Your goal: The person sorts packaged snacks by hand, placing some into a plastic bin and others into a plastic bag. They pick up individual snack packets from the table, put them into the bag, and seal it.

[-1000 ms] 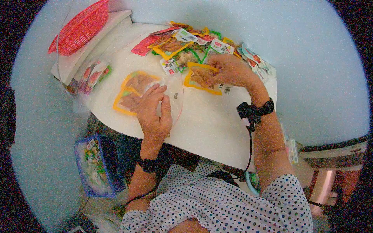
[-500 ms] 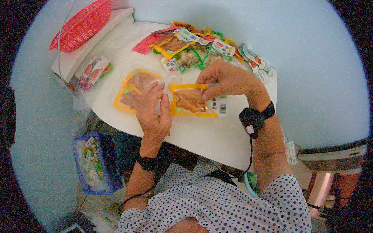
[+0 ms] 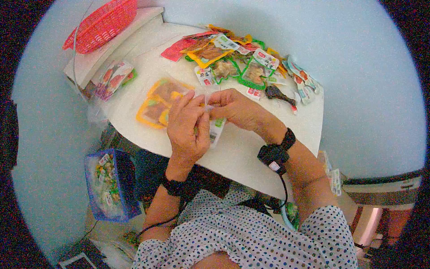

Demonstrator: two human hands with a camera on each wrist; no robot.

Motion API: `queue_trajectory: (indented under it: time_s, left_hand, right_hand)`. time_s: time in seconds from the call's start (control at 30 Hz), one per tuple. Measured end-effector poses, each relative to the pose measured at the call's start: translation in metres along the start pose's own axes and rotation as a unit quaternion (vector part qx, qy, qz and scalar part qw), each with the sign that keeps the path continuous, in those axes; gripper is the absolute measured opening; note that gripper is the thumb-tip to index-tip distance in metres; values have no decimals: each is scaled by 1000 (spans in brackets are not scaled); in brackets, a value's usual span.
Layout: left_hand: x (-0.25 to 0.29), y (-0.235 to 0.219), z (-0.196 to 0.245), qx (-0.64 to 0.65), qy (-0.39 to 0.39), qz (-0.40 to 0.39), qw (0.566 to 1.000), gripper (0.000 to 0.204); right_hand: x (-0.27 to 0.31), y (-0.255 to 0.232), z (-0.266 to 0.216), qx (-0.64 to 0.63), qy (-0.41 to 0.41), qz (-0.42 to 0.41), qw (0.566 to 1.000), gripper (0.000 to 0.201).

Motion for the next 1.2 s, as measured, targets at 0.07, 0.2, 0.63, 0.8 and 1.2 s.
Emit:
queue_trajectory:
  time_s: [0.07,0.2,0.63,0.8,1.2]
  left_hand:
    - [-2,-1,2,6,0,-1,1000,9]
    - [-1,0,0,17,4,-11,1000,8]
    - [-2,-1,3,25,-3,-15,1000,12]
    - [-4,0,3,31,-6,-26,999,9]
    - [-3,2,1,26,-3,-32,999,11]
  right_hand:
    - [-3,8,3,-74,-9,-9,997,32]
    - [-2,29,4,-51,-17,-28,998,34]
    - [-7,5,22,116,-21,238,964,12]
    - [-5,20,18,-13,-68,209,975,12]
    - [-5,23,14,48,-71,198,976,17]
Point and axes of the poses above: each hand's wrist, its own x-axis away from the middle knuckle, its own y-axis out of the palm, z = x × y, the point moved 5 cm from there along -x, towards the middle knuckle, and after that the axes turned 4 degrees about -y, right-handed, at the moved point
